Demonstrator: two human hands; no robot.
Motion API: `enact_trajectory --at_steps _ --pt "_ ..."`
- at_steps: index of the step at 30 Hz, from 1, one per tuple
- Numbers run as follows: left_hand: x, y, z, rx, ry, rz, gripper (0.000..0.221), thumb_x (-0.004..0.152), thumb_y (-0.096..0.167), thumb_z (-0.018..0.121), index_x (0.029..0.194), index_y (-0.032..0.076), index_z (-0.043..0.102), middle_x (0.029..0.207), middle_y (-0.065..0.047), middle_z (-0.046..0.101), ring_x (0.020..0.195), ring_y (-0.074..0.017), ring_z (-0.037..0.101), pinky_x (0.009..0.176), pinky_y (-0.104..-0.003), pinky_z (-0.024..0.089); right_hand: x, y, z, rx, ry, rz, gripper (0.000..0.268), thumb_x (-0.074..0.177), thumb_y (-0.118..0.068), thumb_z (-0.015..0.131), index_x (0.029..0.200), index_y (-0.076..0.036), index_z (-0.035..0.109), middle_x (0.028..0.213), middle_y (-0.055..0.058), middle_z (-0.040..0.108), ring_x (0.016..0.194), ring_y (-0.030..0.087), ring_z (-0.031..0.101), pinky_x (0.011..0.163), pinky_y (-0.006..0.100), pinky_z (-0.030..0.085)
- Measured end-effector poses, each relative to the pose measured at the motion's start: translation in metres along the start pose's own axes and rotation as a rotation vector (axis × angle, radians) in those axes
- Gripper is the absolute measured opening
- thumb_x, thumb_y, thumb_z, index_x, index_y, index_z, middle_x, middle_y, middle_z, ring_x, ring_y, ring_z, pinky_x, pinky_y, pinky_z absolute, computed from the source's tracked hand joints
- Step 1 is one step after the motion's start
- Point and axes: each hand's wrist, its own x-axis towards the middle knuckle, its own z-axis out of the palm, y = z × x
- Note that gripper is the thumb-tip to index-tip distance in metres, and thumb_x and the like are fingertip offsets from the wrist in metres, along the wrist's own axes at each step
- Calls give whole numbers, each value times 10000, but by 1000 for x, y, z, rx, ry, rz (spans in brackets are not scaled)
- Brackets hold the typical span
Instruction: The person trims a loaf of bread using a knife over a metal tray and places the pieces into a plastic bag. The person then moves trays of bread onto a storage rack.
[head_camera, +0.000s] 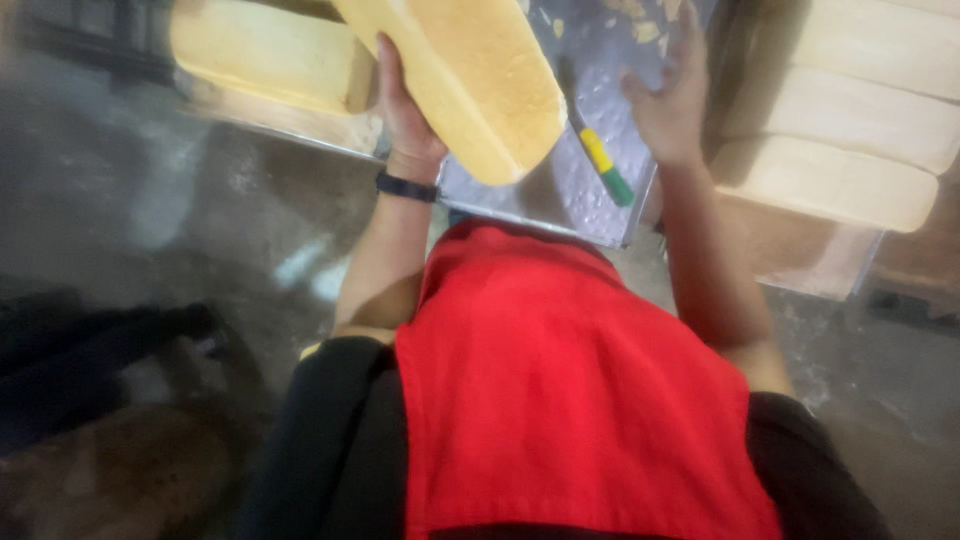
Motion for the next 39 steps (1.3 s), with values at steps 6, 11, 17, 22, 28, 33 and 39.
enact_trajectory --at_steps 6,11,17,22,28,33,39 --pt "-1 -19 69 885 288 -123 637 986 335 699 1491 3 501 1358 -232 676 1087 -393 711 874 -507 580 -4 -28 37 512 -392 164 768 1136 -308 588 1683 -54 112 1732 143 209 1614 265 240 1318 417 277" --pt "-13 -9 105 1562 -234 314 734 992 293 798 1536 59 364 1407 -183 610 1242 -289 627 1016 -397 564 7 -22 45 600 -180 320 705 1123 -311 605 1633 -56 191 1671 144 277 1555 275 298 1277 422 314" --pt "-5 13 76 1070 -75 -120 721 1031 311 738 1617 89 381 1496 -125 635 1377 -230 586 1146 -371 519 -14 7 42 582 83 436 632 1108 -315 625 1574 -58 285 1597 146 359 1484 286 368 1227 429 358" --pt "-32 -20 64 778 -174 -458 878 963 387 766 1645 93 298 1502 -156 572 1343 -231 541 1103 -348 474 -20 25 33 540 174 466 573 1096 -318 642 1525 -60 363 1536 147 427 1426 296 426 1185 435 395" --pt "-39 -37 63 846 -356 -309 1073 893 413 884 1652 81 202 1564 -198 450 1487 -295 455 1283 -401 394 -36 31 16 479 234 485 508 1081 -322 662 1466 -62 457 1462 149 509 1355 308 496 1135 441 440" --pt "-11 -52 48 988 -363 -314 1018 880 619 738 1608 80 274 1478 -227 536 1406 -320 549 1190 -427 502 -30 40 16 375 154 454 459 1068 -325 679 1417 -64 535 1401 150 577 1296 317 554 1093 447 477" --pt "12 -93 41 28 85 -445 786 976 623 565 1504 46 494 1450 -233 584 1282 -346 632 1091 -499 535 -33 53 19 -119 -86 257 408 1053 -329 699 1358 -67 629 1327 152 659 1226 329 624 1043 454 521"
